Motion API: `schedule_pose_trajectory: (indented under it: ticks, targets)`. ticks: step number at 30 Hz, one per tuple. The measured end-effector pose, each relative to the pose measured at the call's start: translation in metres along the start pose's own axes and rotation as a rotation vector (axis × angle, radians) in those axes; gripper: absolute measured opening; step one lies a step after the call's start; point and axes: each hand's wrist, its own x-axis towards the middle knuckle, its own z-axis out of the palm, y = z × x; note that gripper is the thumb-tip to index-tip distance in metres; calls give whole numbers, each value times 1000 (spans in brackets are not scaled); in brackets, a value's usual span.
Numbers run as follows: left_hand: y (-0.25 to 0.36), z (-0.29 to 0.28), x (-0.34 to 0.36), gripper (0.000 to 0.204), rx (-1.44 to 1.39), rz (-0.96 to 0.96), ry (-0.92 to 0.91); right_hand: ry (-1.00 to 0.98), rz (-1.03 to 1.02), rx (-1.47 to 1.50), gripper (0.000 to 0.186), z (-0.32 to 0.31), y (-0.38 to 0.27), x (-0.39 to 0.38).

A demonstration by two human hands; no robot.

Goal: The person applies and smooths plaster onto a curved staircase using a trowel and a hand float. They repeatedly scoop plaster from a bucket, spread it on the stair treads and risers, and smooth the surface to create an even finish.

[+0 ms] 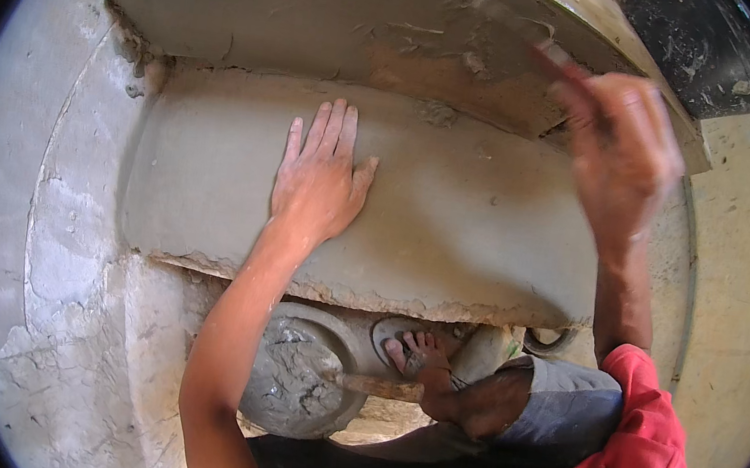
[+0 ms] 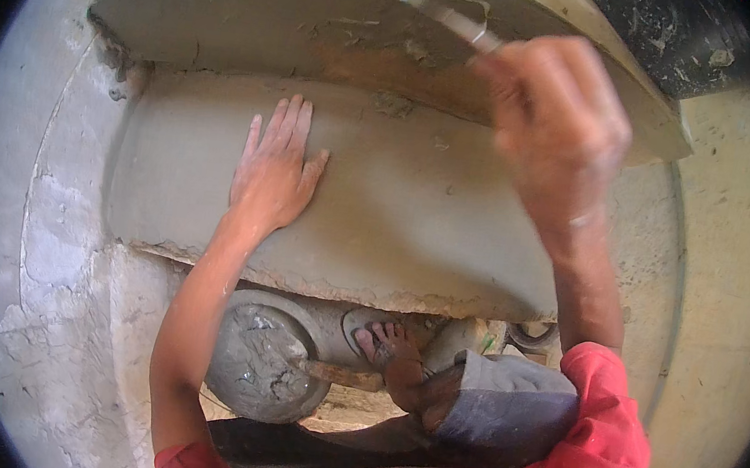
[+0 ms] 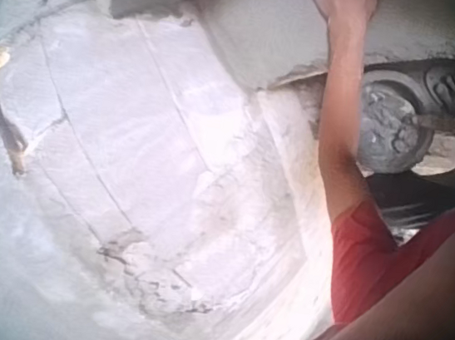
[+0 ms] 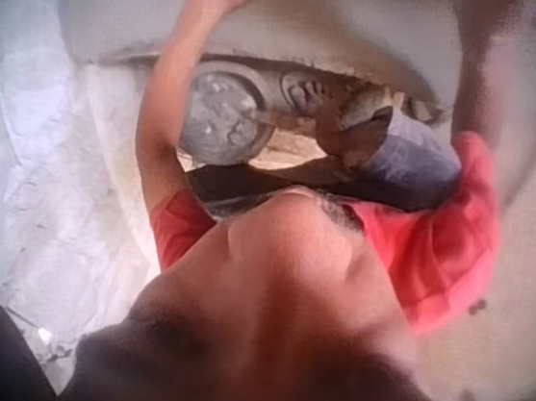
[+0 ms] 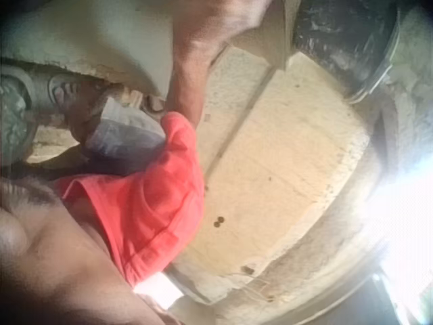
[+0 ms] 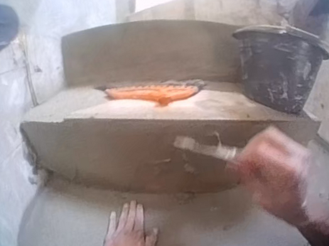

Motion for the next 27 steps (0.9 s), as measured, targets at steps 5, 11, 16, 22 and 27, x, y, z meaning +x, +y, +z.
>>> schedule_pose_trajectory:
  ticks: [5, 11, 16, 22, 27]
  targets:
    - [-2, 2, 0, 71, 35, 17, 3, -370, -118, 9, 8, 66, -25, -30]
    - [-4, 6, -3, 70, 37, 14, 30, -25, -84, 77, 11, 58, 11, -15]
    - [-3, 6, -3, 72, 38, 2, 35, -295, -102, 25, 13, 30, 1, -17]
    - [-4, 7, -3, 71, 33, -6, 26, -450, -253, -76, 23, 20, -14, -92]
    - [-2, 7, -4, 69, 59, -13, 19, -477, -229, -78, 28, 38, -6, -126]
